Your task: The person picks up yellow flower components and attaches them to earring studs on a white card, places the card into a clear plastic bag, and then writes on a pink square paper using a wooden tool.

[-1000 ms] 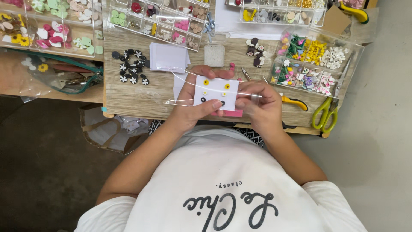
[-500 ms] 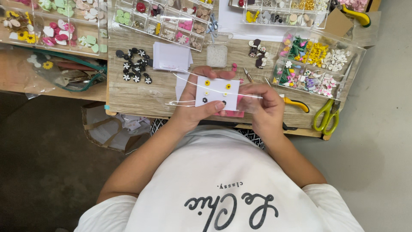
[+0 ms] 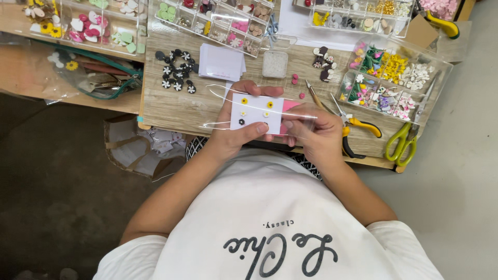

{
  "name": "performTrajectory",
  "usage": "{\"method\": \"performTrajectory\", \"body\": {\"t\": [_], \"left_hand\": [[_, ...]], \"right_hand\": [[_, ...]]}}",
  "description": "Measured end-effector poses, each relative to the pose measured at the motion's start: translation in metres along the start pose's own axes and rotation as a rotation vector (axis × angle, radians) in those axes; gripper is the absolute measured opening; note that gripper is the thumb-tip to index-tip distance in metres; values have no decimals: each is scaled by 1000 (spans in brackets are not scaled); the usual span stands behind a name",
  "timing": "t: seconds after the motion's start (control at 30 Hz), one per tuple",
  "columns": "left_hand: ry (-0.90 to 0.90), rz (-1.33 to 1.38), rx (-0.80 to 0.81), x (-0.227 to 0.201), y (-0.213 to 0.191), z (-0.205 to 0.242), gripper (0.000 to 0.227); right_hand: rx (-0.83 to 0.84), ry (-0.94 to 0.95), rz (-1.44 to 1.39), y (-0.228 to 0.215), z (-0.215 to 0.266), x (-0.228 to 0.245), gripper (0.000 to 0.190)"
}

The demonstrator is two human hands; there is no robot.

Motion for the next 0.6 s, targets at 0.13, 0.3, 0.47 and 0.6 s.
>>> {"method": "performTrajectory", "body": {"t": [0.13,0.3,0.47,0.6], "left_hand": [[32,25,16,0,-2,1,59],[-28,2,55,1,-5,0,56],[-6,26,63,2,-11,-4,60],[-23,-6,57,1,-20,-6,57]], "right_hand": [[137,-68,109,10,-4,14,5],[381,-209,379,29,-7,27,28],[387,-241,368,24,-12,31,27],[413,-173,307,18,-12,23,34]]}}
Point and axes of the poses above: each hand's wrist, its own z-axis away from the middle knuckle, its own y-axis out of the palm, x = y × z, the point moved 4 cm from there along -z, towards the middle knuckle, and after that the axes turned 10 degrees about -y, right-handed, at the moved point
